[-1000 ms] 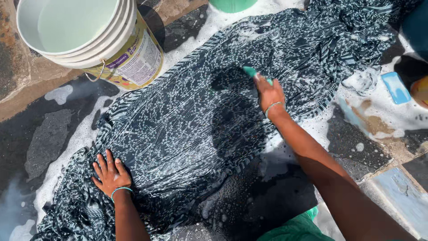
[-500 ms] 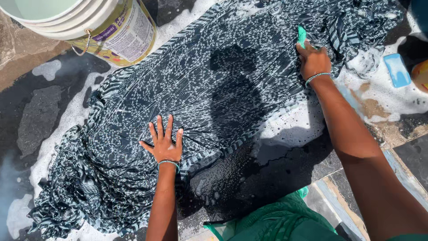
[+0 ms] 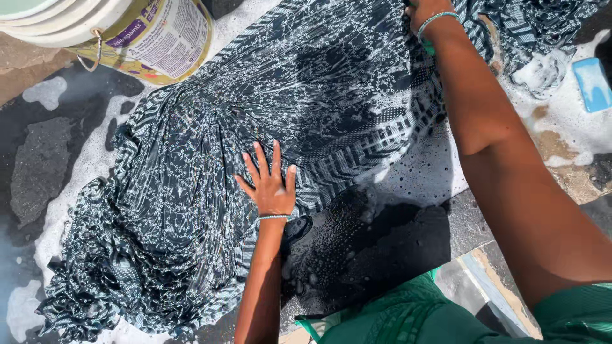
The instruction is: The person washes a piece of patterned fabric by hand on a stone surface using a small brush and soapy water from a bucket, scrubbing the material and then folding and squeezing it.
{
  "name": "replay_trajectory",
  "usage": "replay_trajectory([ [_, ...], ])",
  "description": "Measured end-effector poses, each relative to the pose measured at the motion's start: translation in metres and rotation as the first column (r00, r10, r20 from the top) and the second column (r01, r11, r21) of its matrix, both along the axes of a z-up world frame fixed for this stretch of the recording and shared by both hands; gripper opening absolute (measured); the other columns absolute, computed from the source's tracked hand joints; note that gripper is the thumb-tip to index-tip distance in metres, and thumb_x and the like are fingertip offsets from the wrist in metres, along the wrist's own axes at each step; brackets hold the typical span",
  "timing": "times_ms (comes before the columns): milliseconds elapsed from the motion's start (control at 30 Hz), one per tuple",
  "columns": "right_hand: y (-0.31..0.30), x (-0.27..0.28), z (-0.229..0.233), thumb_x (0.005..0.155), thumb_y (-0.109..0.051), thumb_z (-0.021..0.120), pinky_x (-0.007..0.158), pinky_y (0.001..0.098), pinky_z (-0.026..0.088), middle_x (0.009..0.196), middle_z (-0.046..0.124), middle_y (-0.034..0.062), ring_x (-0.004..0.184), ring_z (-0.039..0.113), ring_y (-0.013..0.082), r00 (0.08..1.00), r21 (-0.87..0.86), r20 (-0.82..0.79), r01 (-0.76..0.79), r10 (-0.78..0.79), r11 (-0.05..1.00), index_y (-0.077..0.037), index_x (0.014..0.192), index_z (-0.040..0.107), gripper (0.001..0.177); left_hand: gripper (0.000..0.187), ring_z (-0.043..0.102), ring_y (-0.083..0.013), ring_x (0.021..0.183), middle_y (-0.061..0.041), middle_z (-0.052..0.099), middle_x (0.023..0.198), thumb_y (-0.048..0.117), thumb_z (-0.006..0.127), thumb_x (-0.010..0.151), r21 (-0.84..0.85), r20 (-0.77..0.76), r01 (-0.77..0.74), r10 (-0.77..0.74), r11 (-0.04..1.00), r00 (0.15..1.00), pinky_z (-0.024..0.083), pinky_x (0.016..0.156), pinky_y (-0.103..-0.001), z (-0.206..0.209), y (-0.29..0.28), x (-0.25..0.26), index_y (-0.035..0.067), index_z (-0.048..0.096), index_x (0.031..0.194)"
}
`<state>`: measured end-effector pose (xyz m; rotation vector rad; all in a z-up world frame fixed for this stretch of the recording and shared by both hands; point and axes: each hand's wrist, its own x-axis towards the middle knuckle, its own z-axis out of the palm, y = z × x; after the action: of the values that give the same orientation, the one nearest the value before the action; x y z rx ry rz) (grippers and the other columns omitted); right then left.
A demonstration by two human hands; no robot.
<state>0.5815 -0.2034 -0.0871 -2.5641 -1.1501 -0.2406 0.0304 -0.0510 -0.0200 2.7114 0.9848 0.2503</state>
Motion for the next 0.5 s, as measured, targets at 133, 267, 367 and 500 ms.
replay_trajectory([
  [133,0.034,-0.148,0.032,0.098,-0.003,0.067,0.085,0.0554,0.051,0.120,0.069,0.0210,0.096,0.066,0.0443,0.997,0.228,0.045,-0.073,0.065,0.971,-0.006,0.148,0.051,0.052,0.057,0.030,-0.0351,0.155,-0.010,0.035,0.167,0.050,0.045,0.106,0.017,0.122,-0.177,0.173,0.984,0.977,0.019,0.122,-0.065,0.031,-0.042,-0.109,0.025,0.046,0.157],
  [267,0.071,-0.478,0.045,0.089,-0.003,0.066,0.091,0.0422,0.055,0.159,0.047,0.0092,0.107,0.059,0.0304,0.789,0.192,-0.186,-0.556,0.586,0.809,-0.006,0.145,0.057,0.057,0.054,0.033,-0.0372,0.153,-0.014,0.038,0.166,0.041,0.046,0.106,0.046,0.157,-0.158,0.149,0.986,0.976,0.024,0.118,-0.064,0.037,-0.017,-0.155,0.019,0.049,0.155],
  [367,0.050,-0.574,0.069,0.082,-0.008,0.069,0.094,0.0439,0.054,0.159,0.045,0.0082,0.112,0.059,0.0305,0.739,0.147,-0.044,-0.661,0.673,0.736,-0.005,0.143,0.055,0.062,0.052,0.033,-0.0381,0.155,-0.013,0.040,0.167,0.028,0.042,0.108,0.027,0.144,-0.098,0.093,0.995,0.985,0.024,0.117,-0.065,0.035,0.010,-0.168,0.018,0.049,0.158],
  [500,0.015,-0.393,0.053,0.090,0.011,0.057,0.075,0.0364,0.052,0.106,0.072,0.0080,0.086,0.059,0.0240,0.961,-0.010,-0.128,-0.250,0.247,0.968,-0.019,0.135,0.063,0.054,0.049,0.035,-0.0389,0.153,-0.012,0.041,0.165,0.031,0.044,0.107,0.050,0.140,-0.023,0.015,0.998,0.990,0.028,0.115,-0.063,0.041,0.032,-0.201,0.021,0.052,0.154],
])
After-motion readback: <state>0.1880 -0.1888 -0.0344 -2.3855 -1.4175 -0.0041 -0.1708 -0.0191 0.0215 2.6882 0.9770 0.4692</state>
